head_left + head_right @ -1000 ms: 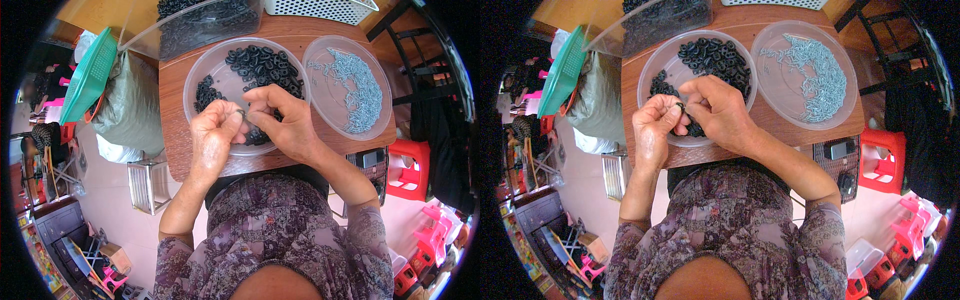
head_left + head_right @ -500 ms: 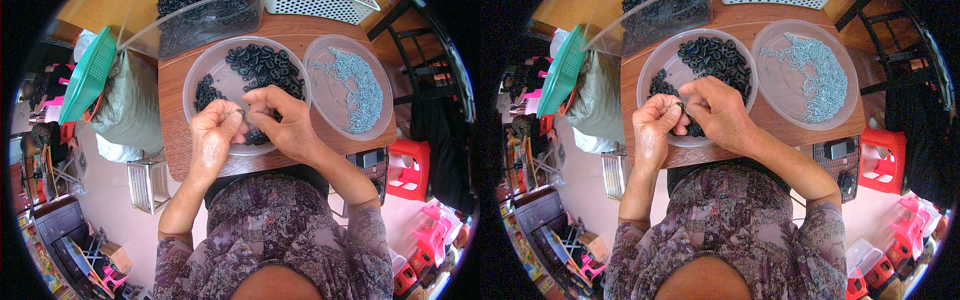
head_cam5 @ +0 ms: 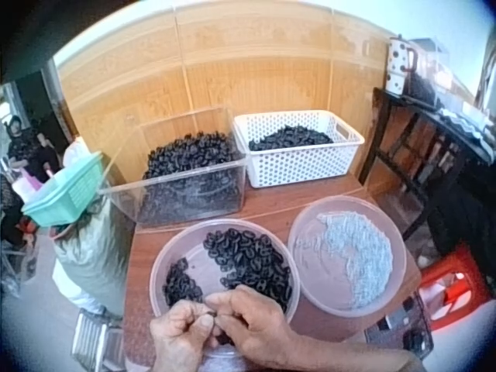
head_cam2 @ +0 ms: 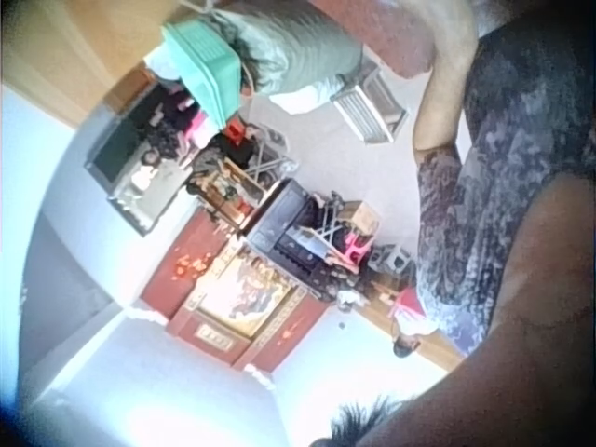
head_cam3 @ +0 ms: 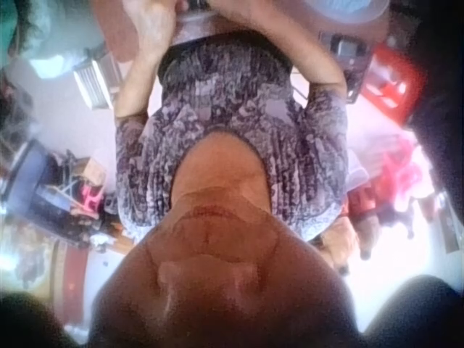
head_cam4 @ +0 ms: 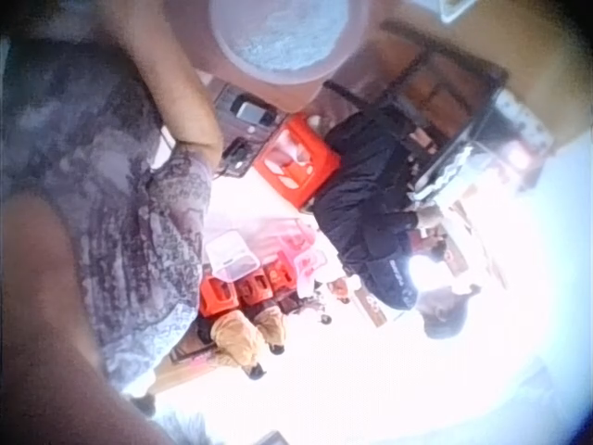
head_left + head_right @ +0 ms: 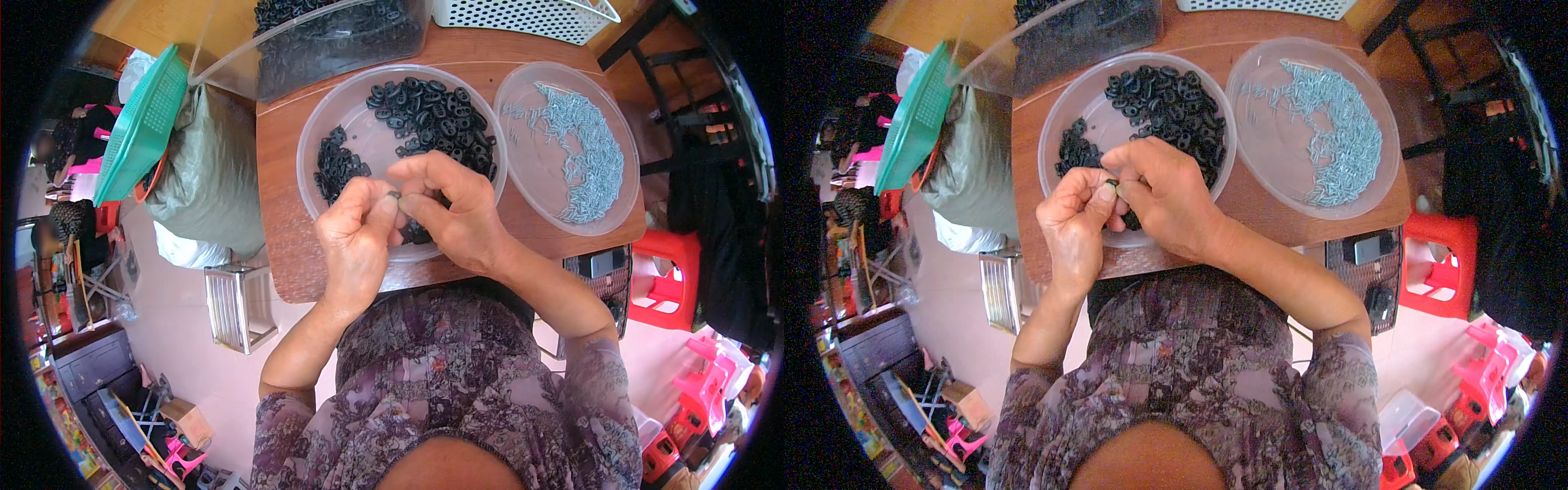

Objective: The person repeatedly picks up small pins and plastic cord lock components from trays and assembles them together by hand.

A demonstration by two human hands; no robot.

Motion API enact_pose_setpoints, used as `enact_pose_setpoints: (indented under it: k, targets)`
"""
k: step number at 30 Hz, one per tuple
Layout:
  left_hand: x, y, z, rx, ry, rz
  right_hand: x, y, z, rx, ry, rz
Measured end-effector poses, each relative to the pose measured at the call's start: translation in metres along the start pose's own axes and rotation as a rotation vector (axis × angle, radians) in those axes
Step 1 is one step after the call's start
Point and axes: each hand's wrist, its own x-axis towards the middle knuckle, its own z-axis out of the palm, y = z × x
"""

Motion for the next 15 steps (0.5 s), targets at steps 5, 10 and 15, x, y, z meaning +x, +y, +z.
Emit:
enact_pose_setpoints:
  k: [5, 10, 15]
  targets:
    - [0.000, -0.001, -0.002, -0.019, -0.008, 0.007, 0.002, 0.005, 0.002, 0.050, -0.020, 0.009]
    - [0.004, -0.002, -0.008, -0.049, -0.010, -0.037, 0.015, -0.002, -0.006, 0.041, -0.112, 0.129]
    - [0.013, -0.002, -0.019, -0.222, -0.011, -0.090, 0.064, 0.012, -0.026, -0.631, -0.119, -0.296]
